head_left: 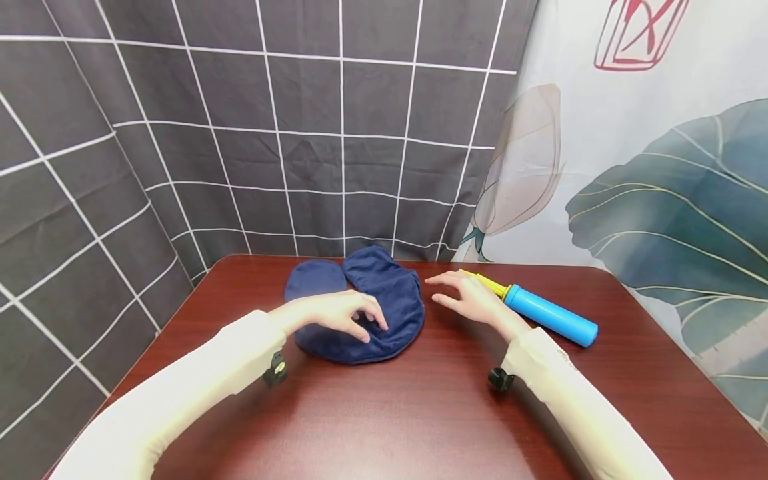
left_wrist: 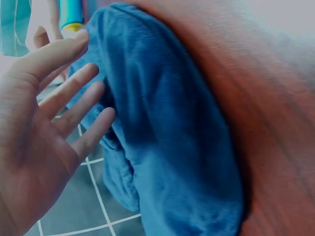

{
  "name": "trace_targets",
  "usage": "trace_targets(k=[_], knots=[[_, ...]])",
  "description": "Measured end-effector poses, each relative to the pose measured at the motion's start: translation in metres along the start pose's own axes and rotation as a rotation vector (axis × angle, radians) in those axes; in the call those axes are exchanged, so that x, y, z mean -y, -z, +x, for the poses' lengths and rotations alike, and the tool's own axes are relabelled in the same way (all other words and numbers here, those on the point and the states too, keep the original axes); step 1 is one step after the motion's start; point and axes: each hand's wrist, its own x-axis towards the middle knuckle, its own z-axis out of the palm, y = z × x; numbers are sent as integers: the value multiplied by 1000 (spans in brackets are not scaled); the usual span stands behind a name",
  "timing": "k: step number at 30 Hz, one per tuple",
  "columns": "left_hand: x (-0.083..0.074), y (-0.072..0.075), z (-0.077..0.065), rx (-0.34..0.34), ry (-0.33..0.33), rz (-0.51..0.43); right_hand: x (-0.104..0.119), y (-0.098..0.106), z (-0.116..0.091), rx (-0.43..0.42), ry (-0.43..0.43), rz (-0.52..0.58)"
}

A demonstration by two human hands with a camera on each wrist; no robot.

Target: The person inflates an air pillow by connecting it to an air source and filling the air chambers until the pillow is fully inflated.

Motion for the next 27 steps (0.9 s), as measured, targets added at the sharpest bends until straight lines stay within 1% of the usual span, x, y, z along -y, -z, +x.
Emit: trace_targets(k=[4, 9, 15, 17, 20, 27], knots=[[1, 5, 9, -62, 16, 15, 0, -1, -2, 7, -17, 35], [9, 3, 21, -162, 35, 35, -3, -4, -3, 29, -38, 58], [17, 1, 37, -283, 67, 51, -2, -5, -4, 31, -69, 73], [20, 1, 41, -310, 77, 51, -1, -5, -3, 31, -74, 77], [24, -1, 47, -314, 92, 65, 0, -7, -3, 35, -64, 83], [32, -7, 55, -253, 153, 78, 0, -8, -2, 31, -68, 88]])
